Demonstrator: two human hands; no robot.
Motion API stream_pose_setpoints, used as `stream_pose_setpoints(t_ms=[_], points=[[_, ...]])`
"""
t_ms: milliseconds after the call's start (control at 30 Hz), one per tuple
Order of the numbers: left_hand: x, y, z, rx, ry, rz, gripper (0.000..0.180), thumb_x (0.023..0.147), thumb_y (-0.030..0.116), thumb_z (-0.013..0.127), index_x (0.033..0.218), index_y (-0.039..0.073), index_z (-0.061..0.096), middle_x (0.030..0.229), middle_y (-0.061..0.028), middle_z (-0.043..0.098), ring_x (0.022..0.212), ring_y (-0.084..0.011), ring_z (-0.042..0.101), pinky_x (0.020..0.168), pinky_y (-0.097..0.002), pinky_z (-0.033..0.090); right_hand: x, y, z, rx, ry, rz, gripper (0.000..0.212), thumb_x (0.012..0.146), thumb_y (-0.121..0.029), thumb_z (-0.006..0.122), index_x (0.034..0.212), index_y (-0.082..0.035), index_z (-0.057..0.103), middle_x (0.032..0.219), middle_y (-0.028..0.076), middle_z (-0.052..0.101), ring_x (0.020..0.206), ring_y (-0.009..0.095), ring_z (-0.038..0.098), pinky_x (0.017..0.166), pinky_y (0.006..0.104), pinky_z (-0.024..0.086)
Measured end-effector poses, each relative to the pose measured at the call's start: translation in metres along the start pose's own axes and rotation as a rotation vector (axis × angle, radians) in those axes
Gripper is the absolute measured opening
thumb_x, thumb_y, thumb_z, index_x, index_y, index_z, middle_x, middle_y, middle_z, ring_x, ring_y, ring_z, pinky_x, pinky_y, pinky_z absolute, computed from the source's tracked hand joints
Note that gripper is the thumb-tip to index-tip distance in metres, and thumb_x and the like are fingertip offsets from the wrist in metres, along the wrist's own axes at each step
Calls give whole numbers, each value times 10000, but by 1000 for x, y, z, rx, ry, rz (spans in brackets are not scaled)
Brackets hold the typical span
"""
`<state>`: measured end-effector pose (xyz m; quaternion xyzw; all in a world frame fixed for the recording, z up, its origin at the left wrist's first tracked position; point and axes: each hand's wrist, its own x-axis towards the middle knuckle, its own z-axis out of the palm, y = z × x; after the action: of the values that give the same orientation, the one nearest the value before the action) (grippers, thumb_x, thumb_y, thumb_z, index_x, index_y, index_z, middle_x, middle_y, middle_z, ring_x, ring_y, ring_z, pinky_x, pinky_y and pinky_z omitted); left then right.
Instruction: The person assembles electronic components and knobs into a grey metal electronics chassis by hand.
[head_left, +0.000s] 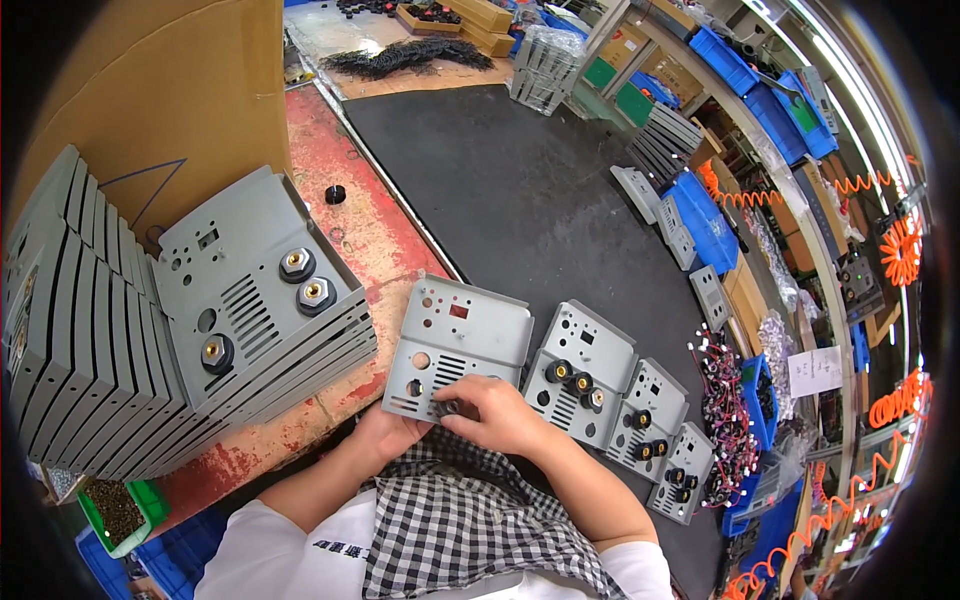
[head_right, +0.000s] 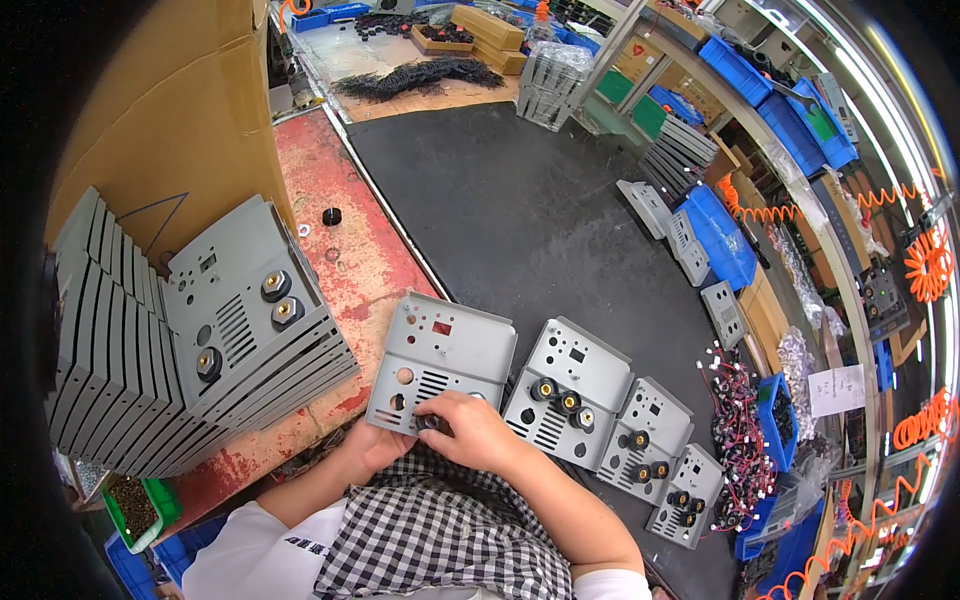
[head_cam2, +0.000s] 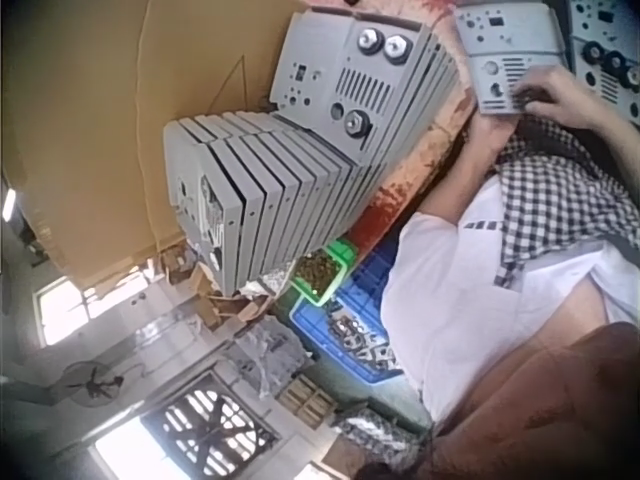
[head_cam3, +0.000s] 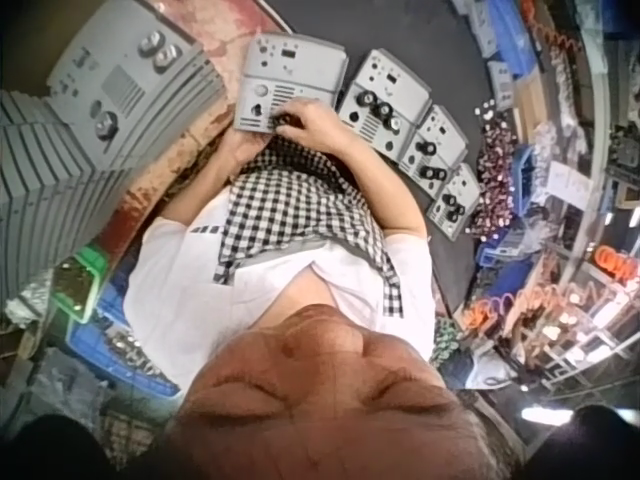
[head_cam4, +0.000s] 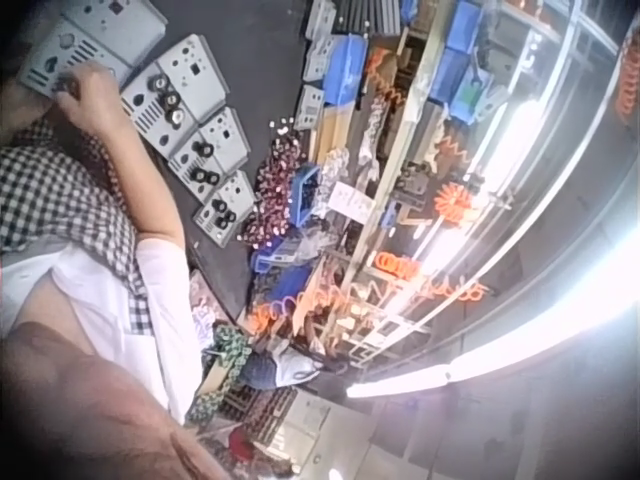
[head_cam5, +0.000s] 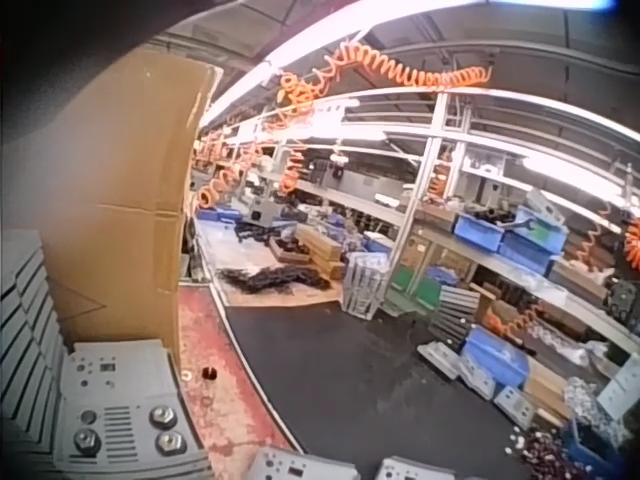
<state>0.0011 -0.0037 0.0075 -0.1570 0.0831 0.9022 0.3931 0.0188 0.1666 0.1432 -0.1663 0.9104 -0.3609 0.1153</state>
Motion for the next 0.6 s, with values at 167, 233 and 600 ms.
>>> stream_pose_setpoints(t_ms=[167,233,600], points=[[-20,8,3,106,-6,-28,371,967,209,370,1266,2,439,1231,-152,527,1080,-257,567,915,-395,503,-2,-5,-6,70,-32,18,311,744,-144,685,1034,-45,631,859,134,625,698,231,618,651,341,508],[-25,10,7,127,-22,-30,356,969,208,364,1247,6,454,1220,-142,537,1069,-249,573,912,-391,505,-1,-6,-7,58,-52,33,310,742,-159,678,1020,-33,624,865,157,628,719,269,624,678,370,509],[-35,7,6,72,8,-22,335,967,189,385,1237,8,465,1225,-124,541,1086,-238,564,931,-388,485,-6,1,-3,33,-64,17,317,744,-137,700,1043,-53,639,891,119,638,681,189,621,643,303,515]])
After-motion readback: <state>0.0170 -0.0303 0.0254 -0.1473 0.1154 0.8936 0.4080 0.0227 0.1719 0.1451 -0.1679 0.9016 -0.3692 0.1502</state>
